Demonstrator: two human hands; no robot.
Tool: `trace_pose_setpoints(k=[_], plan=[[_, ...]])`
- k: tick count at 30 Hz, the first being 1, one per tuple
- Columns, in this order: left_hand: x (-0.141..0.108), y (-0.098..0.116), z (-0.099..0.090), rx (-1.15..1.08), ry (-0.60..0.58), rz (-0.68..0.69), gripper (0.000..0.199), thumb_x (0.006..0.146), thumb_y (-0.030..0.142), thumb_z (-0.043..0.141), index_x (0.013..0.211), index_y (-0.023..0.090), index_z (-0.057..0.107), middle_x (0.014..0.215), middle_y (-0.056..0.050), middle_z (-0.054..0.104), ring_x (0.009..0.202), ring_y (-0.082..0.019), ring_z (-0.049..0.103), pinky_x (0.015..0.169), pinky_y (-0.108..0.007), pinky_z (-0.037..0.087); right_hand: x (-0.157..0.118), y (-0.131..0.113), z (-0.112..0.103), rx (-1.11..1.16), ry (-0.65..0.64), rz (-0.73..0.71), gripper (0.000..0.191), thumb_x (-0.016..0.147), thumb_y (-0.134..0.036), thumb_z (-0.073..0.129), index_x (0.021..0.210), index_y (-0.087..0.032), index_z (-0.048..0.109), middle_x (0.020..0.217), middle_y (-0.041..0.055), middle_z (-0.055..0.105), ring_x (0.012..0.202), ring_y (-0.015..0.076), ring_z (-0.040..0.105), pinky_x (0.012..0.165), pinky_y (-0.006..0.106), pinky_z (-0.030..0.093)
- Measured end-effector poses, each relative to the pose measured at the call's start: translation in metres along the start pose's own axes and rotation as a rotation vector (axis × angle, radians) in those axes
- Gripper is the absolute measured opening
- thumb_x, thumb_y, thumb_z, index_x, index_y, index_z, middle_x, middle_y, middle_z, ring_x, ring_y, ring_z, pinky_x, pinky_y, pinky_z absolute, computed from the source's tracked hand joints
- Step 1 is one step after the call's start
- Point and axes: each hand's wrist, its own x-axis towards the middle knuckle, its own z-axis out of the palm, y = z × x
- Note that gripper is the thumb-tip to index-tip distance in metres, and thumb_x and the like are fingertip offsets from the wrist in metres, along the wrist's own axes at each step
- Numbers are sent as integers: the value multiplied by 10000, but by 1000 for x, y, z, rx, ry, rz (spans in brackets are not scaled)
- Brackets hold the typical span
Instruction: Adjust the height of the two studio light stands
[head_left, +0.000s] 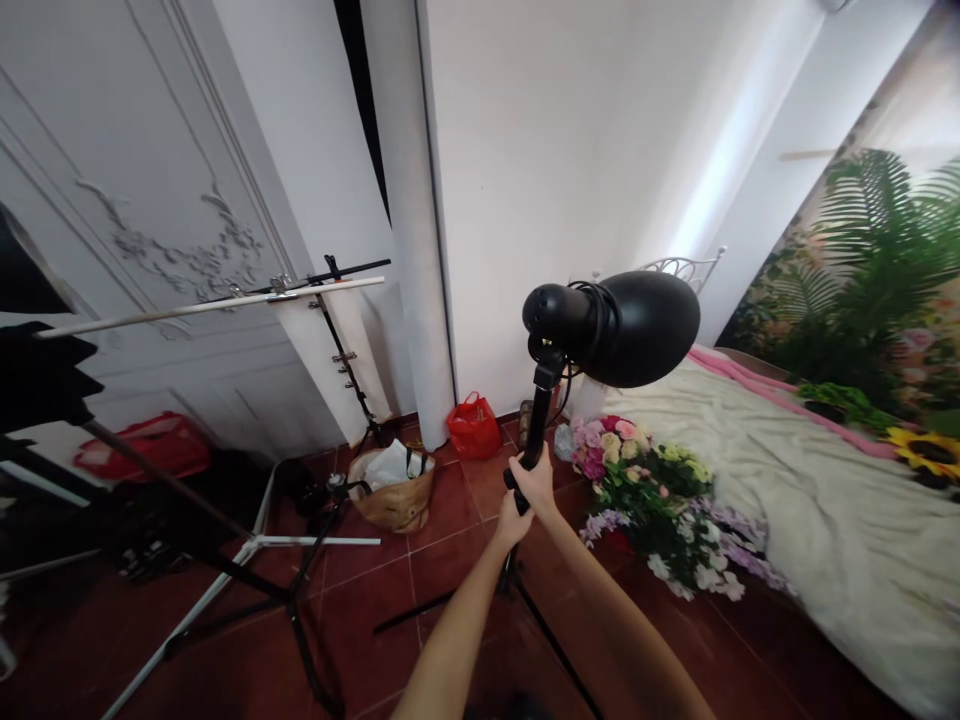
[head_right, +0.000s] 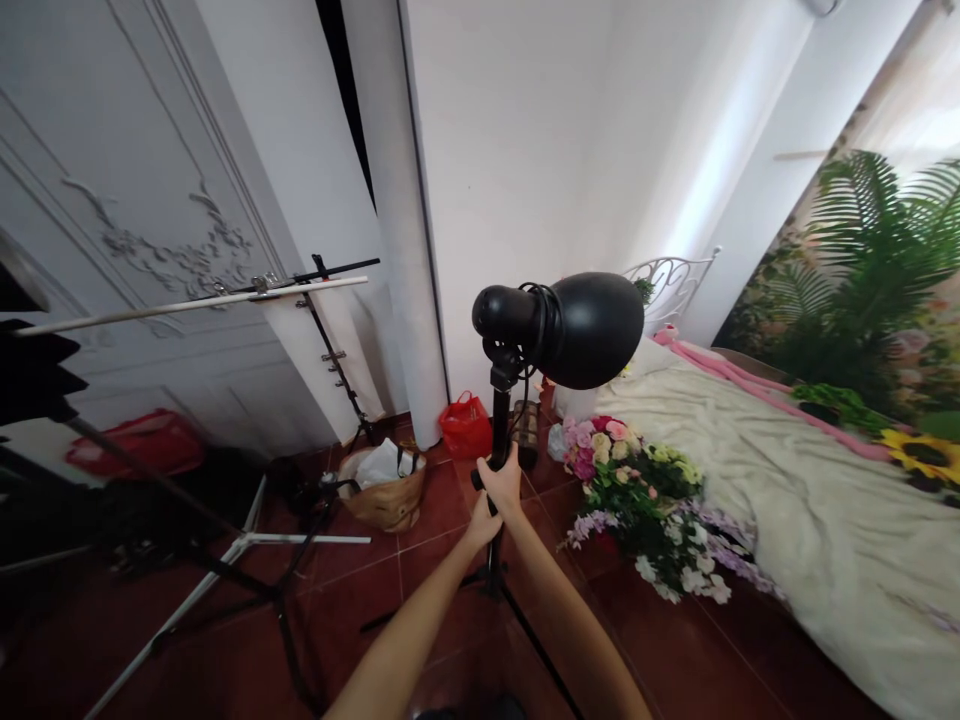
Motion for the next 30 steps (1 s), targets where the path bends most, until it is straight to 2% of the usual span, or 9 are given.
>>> trace_pose_setpoints(k=[5,8,15,17,20,24,27,30], plan=[[1,-1,4,-24,28,2,459,630,156,703,1067,158,562,1074,-98,643,1116,-253,552,1005,-462,384,8,16,-4,97,-185,-35,254,618,-250,593,823,-211,448,697,-43,521,630,123,526,661,266,467],[1,1,6,-38,38,12,499,622,154,713,1096,164,556,1095,-106,639,1126,-266,546,1016,-475,374,9,24,-6,117,-212,-24,304,620,-261,617,876,-203,463,739,-37,542,664,124,540,701,281,477],[-1,8,6,-55,14,26,484,630,220,720,1086,172,566,1052,-100,649,1076,-284,573,966,-475,426,-10,41,-24,234,-299,75,412,696,-413,654,1016,-191,520,1002,65,630,950,200,595,883,366,466],[0,4,6,-54,18,25,443,638,231,713,1053,165,570,1022,-86,653,1044,-266,587,942,-458,445,-20,57,-32,240,-290,69,436,707,-436,647,1046,-183,542,1083,92,620,1037,225,572,947,393,431],[0,-5,5,-34,38,10,372,650,235,705,990,158,577,984,-76,655,997,-244,603,919,-434,457,-35,89,-41,133,-205,42,461,695,-449,658,1062,-182,576,1189,112,575,1140,254,513,1020,422,366],[2,-12,5,-10,62,-22,336,646,230,715,945,160,577,942,-69,655,957,-230,613,914,-415,456,-52,126,-42,85,-188,60,430,778,-476,541,1108,-201,570,1193,103,575,1150,236,512,1015,414,372],[2,-10,7,-13,80,-44,342,632,230,733,928,161,576,916,-61,657,951,-225,615,919,-410,450,-54,139,-40,104,-204,101,442,831,-484,438,1157,-201,536,1157,94,599,1101,218,551,984,403,403],[1,-6,10,-22,99,-50,347,617,227,750,911,165,576,898,-54,659,950,-224,617,925,-412,445,-51,145,-41,96,-202,120,509,828,-498,433,1238,-202,480,1175,99,595,1104,216,556,975,395,414]])
